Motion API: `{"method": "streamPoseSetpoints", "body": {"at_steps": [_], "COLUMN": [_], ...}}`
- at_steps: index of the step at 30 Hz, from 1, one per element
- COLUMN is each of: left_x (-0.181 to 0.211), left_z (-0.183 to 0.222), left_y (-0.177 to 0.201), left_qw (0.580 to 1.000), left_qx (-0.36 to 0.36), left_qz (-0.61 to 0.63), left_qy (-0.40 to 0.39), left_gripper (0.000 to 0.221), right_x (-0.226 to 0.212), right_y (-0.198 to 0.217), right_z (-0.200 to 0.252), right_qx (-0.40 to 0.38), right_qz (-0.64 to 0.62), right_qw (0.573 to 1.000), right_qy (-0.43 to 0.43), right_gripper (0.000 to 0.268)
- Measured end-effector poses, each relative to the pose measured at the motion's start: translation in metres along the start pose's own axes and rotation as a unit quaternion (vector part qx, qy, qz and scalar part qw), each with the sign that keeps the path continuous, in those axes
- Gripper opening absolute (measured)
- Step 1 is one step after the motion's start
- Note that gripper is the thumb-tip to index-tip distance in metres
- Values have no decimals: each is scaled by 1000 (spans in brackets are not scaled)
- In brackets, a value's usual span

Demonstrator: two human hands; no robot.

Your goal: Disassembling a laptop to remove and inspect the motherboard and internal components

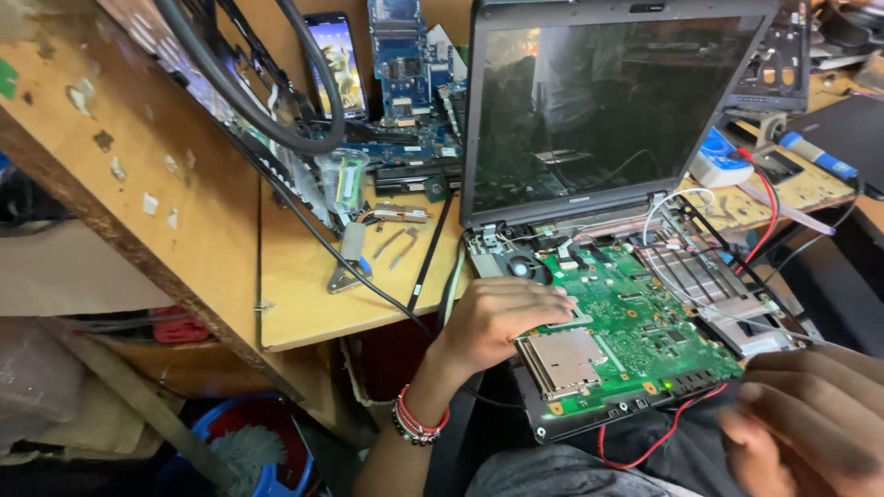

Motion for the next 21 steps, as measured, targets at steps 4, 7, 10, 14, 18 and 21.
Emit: {"method": "streamPoseSetpoints", "body": {"at_steps": [4, 7, 10, 14, 18, 21], "left_x": [0, 0, 3, 5, 3, 4], "left_z": [0, -1, -4, -7, -7, -7], "left_y": [-1, -1, -1, -1, -2, -2], "left_qw": [1000, 1000, 1000, 1000, 1000, 1000], "left_qx": [-1, -10, -3, -8, -2, -7], "left_qz": [1, 2, 5, -4, -7, -10], "left_qy": [-3, 0, 4, 10, 3, 9], "left_gripper": [16, 13, 14, 11, 8, 12], "right_x": [2, -20, -30, -58, -67, -77], "right_y": [13, 14, 10, 12, 1, -12], "right_z": [-4, -28, -54, -82, -91, -53], "right_qx": [17, -60, -83, -108, -156, -199], "right_qz": [-15, -11, 61, 54, 181, 376], "right_qw": [1000, 992, 993, 993, 971, 905], "right_qy": [8, 112, -64, 10, 26, 13], "right_gripper": [29, 55, 42, 44, 36, 40]}}
Point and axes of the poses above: each hand's wrist, its own z-axis away from the middle knuckle, its own y-axis out of the back of the hand, x = y × z, the point moved 5 cm from there along -z, towards the middle knuckle, and after that the axes turned 15 degrees about x, right-handed, at the moved point
